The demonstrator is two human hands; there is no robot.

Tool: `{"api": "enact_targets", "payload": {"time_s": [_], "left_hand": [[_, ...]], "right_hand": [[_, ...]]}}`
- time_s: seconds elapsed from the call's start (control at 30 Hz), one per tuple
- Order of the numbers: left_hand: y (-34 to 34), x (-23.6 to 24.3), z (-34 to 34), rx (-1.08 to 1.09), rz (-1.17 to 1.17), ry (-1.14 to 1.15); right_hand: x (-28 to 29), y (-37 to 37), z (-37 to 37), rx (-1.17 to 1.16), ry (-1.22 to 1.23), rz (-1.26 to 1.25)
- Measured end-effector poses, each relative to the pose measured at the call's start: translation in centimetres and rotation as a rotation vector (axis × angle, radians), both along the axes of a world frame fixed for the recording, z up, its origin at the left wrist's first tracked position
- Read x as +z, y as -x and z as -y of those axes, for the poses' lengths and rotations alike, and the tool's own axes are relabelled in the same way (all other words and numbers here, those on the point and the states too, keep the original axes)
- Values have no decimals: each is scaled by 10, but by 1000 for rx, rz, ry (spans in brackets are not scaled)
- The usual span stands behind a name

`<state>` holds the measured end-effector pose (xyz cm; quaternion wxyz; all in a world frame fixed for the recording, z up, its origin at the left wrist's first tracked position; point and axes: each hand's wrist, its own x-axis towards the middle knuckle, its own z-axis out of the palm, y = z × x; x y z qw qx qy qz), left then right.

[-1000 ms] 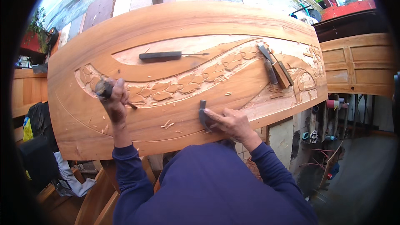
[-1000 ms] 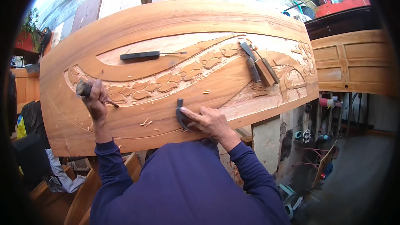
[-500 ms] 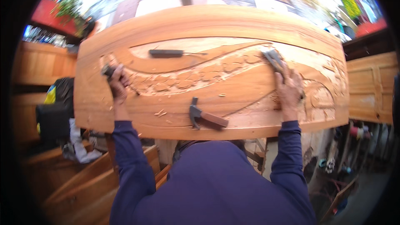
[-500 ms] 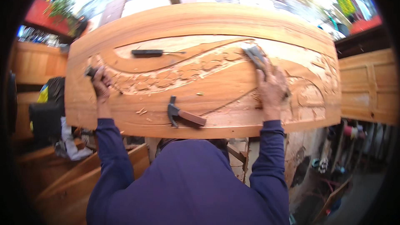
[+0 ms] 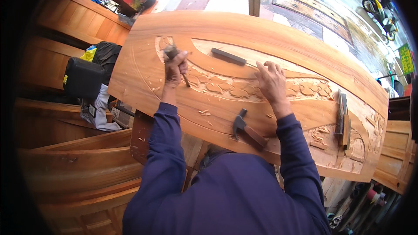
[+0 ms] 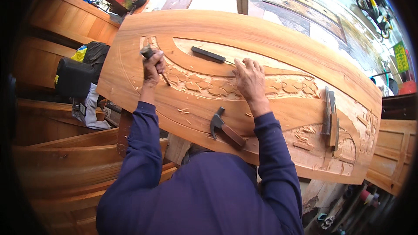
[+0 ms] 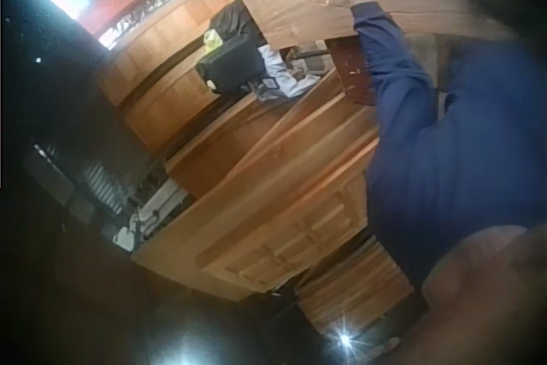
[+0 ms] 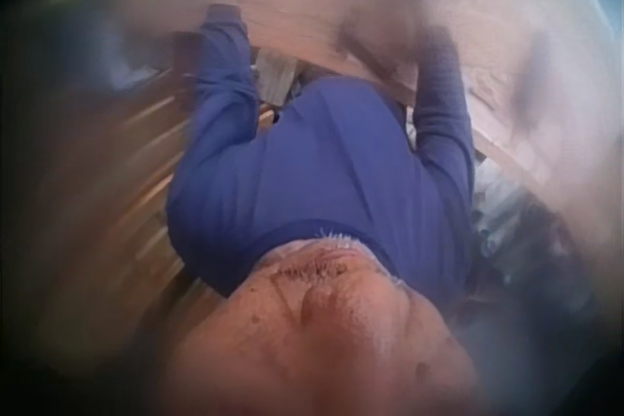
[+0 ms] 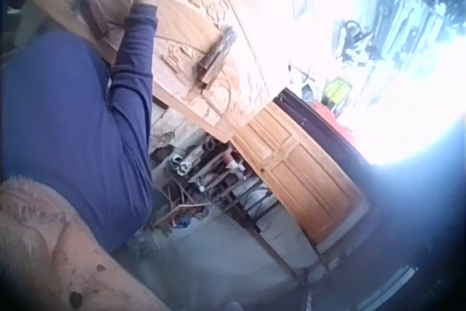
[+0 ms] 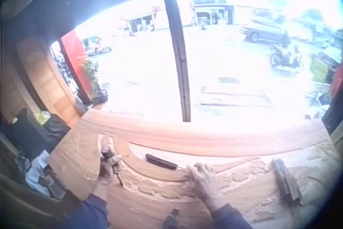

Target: The person carves a decorative pattern into a wooden panel using a chisel and a hammer.

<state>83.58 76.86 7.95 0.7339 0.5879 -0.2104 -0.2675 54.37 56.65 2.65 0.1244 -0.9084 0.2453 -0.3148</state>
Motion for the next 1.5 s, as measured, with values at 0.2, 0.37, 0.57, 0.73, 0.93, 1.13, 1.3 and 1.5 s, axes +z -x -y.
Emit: {"api": "enact_targets", "payload": {"time_s": [0.2, 0.37, 0.57, 0.73, 0.93, 1.13, 1.3, 1.5], "left_hand": [[1, 16, -3, 8, -12, -9], [-5, -15, 1, -22, -77, 5], [-3, -12, -4, 5, 20, 12], [-8, -16, -3, -80, 15, 39], [-10, -11, -4, -112, 55, 55], [-22, -15, -6, -117, 108, -19], [1, -4, 9, -101, 33, -56], [-38, -11, -31, -13, 13, -97]], "right_hand": [[-11, -40, 11, -28, 13, -89], [9, 21, -1, -211, -15, -36], [-4, 177, -35, -760, -81, -41], [-6, 281, -54, -1070, -79, -100], [19, 278, -50, -1118, 275, -207], [20, 140, -122, -95, -198, 7], [27, 131, -144, 154, -284, -210], [22, 116, -141, 318, -367, -358]]}}
